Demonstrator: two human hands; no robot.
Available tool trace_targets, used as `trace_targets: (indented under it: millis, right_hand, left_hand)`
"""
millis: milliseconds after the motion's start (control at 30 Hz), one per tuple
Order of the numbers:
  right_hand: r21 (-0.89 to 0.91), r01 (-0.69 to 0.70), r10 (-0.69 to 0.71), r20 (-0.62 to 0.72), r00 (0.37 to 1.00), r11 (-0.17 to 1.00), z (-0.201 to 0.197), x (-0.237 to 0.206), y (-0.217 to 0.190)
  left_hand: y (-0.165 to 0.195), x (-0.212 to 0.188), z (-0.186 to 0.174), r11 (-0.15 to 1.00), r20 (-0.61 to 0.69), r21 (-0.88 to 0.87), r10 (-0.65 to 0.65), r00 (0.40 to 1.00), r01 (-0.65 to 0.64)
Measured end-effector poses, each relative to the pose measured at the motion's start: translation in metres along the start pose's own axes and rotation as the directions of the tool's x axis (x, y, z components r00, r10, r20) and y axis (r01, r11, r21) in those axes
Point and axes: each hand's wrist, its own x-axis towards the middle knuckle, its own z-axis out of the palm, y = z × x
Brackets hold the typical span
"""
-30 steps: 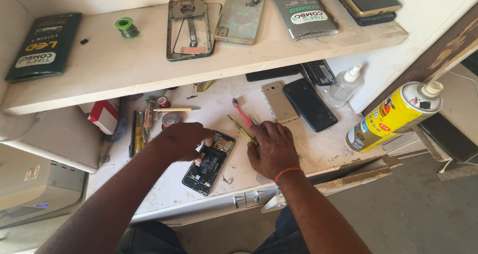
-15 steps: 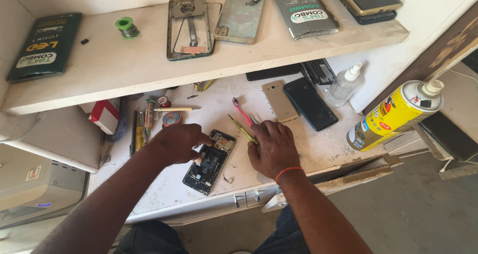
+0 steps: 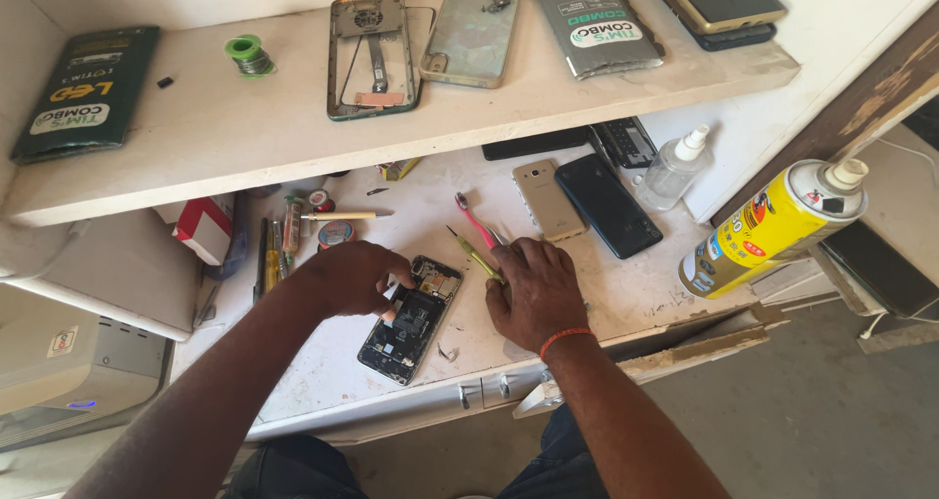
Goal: The person works at a repair bench on a disassembled smartphone, holding the phone chassis steady with one hand while using a toothbrush to brush its internal components and picking up small parts and tools such as a screwdriver and tweezers to work on the device. The phone remains open on the bench as they continue cleaning and manipulating its internals.
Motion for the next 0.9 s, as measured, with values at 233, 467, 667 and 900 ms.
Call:
trace_targets:
  millis: [233,467,667,900]
  right_hand:
    - [0.004,0.002,-0.002,-0.002,1.0,1.0,0.0025,-0.0008,0.0018]
    - [0.0,0.014,-0.014,-0.025,1.0,1.0,0.0033,-0.0012,0.0021]
    - [0.015,-0.008,0.008,0.005,1.0,1.0,0.0022,-0.0016,0.0006]
    - [0.001,-0.011,0.011,0.01,1.0,1.0,0.0012,-0.0003,0.0004]
  left_hand:
    - [0.0051,0.0002,-0.0028,1.0,0.0,0.019,-0.012,1.0,0.012]
    - [0.0015,-0.0037,-0.003,0.998,0.008,-0.061,-0.026,1.0,0.027]
    - [-0.002,0.0,-0.0014,0.996,0.016,-0.09,-0.01,1.0,0.012]
    - [-0.0026,0.0025,-0.0019,0.995,0.034,-0.095,-0.014,0.999,0.017]
